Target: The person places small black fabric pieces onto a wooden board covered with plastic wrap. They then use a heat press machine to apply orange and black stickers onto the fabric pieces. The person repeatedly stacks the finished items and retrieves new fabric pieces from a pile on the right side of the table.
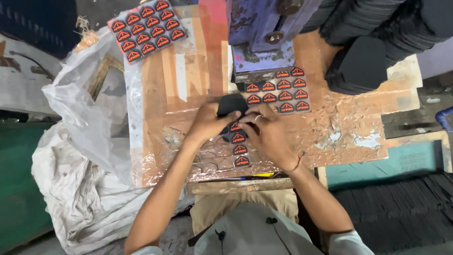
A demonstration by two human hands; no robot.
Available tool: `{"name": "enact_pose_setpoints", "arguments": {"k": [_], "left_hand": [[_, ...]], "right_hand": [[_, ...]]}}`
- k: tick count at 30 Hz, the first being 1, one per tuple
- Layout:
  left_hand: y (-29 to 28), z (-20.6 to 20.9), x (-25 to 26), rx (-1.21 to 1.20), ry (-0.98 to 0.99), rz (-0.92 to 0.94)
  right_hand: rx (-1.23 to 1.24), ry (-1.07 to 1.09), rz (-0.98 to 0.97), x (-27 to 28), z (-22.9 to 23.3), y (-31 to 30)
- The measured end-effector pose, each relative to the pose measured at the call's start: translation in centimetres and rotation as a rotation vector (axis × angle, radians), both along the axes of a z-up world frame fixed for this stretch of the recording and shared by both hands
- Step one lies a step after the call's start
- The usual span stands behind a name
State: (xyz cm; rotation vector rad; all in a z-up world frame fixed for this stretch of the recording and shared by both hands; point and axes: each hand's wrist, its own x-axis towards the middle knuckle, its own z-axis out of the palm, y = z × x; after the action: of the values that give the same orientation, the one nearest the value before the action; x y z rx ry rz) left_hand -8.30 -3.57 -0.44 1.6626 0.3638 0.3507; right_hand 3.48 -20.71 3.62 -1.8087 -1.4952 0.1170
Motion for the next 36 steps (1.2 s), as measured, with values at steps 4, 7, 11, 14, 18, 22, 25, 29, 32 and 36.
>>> {"name": "enact_pose_setpoints", "arguments": {"k": [4,7,11,14,18,22,25,29,32,36], "left_hand": [[-0.4,-0.5,-0.1,0.342,0.097,0.042],[-0.2,0.0,-0.3,0.257,0.182,0.097],[-0.6,1.3,-0.7,0.144,0.110,0.045],[-0.6,1.6,-2.2,0.058,-0.003,0.025],[1.8,-0.1,-8.2,0.318,-0.072,0.387],[9.9,-4.8,-19.5,0.437,-0.083,0.879],[16.4,-11.5,-24.6,-0.395,-0.136,1.212],[12.6,-6.4,-18.7,0.663,0.310,1.012],[6.6,2.6,-9.0,0.588,0.136,0.808],[4.3,0.4,2.0,0.167,0.005,0.289]], "right_hand": [[-0.157,-0.374,0.126,-4.0,-0.2,-3.9],[-0.045,-0.164,0.342,-6.3,1.8,-6.7],[-0.095,0.410,0.068,-2.2,0.2,-10.5],[-0.063,0.736,-0.289,3.2,0.3,-12.6],[0.123,0.523,-0.544,12.1,-1.8,-16.2],[0.029,0.421,-0.561,13.1,-3.9,-17.5],[0.167,0.357,-0.563,14.2,-6.7,-17.8],[0.112,0.168,-0.622,14.4,-6.5,-17.6],[0.072,0.131,-0.652,14.2,-5.4,-16.9],[0.086,0.291,-0.683,15.7,-4.0,-17.6]]}}
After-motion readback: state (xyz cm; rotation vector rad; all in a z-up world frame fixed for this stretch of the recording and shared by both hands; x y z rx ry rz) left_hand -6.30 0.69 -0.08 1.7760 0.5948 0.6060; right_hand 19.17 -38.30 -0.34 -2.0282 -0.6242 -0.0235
